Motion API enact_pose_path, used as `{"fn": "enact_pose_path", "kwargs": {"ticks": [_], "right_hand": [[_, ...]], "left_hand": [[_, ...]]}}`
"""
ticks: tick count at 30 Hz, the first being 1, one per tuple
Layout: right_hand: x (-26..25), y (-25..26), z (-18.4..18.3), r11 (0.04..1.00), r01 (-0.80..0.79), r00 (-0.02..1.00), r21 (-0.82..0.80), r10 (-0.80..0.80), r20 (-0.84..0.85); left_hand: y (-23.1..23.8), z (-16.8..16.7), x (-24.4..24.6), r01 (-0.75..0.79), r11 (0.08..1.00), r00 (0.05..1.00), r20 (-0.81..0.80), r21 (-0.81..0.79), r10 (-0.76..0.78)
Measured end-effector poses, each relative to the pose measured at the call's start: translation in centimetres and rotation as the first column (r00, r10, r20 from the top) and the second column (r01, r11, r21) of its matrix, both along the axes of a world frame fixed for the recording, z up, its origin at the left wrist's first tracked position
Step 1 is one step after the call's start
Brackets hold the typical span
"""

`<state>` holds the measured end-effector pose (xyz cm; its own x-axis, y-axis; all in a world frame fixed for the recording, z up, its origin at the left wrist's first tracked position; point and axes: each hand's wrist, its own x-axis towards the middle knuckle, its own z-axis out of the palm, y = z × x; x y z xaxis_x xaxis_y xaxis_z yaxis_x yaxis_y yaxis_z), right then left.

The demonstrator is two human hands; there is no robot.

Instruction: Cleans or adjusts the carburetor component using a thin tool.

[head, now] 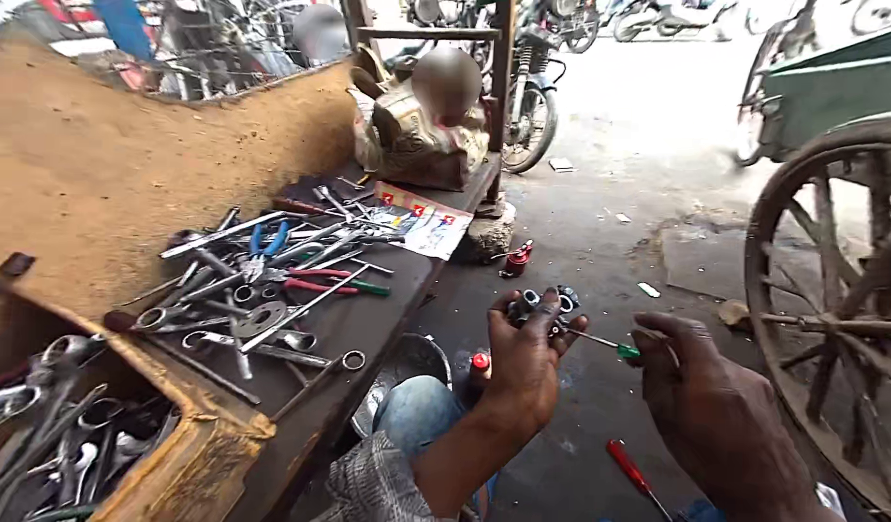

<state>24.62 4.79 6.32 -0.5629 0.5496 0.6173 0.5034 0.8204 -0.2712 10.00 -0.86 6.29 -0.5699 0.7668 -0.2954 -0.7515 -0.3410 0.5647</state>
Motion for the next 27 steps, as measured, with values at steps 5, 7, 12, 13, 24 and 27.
{"fn": "enact_pose_path", "kwargs": {"ticks": [5, 7, 12, 13, 24, 27], "right_hand": [[1.7, -0.1, -1.0, 0.992, -0.095, 0.982, -0.078, 0.081, -0.173], [1.9, -0.2, -1.2, 0.99, -0.122, 0.961, -0.065, 0.101, -0.259], [2.1, -0.3, -1.0, 0.993, -0.109, 0.94, -0.045, 0.089, -0.329], [2.1, -0.3, -1.1, 0.992, -0.113, 0.938, -0.047, 0.091, -0.336], [2.5, -0.3, -1.3, 0.973, -0.223, 0.923, -0.065, 0.189, -0.336], [2.7, -0.3, -1.1, 0.97, -0.234, 0.927, -0.067, 0.202, -0.316]], "left_hand": [[0.3, 0.6, 0.0, 0.047, 0.998, 0.997, 0.06, -0.045, -0.044], [0.4, 0.7, -0.1, 0.035, 0.999, 0.997, 0.075, -0.037, -0.032], [0.2, 0.7, -0.1, 0.018, 1.0, 0.997, 0.078, -0.02, -0.016], [0.2, 0.8, -0.1, 0.019, 1.0, 0.997, 0.076, -0.021, -0.018], [0.2, 0.7, 0.0, 0.061, 0.997, 0.997, 0.04, -0.044, -0.06], [0.2, 0.7, -0.1, 0.084, 0.995, 0.996, 0.025, -0.051, -0.083]]}}
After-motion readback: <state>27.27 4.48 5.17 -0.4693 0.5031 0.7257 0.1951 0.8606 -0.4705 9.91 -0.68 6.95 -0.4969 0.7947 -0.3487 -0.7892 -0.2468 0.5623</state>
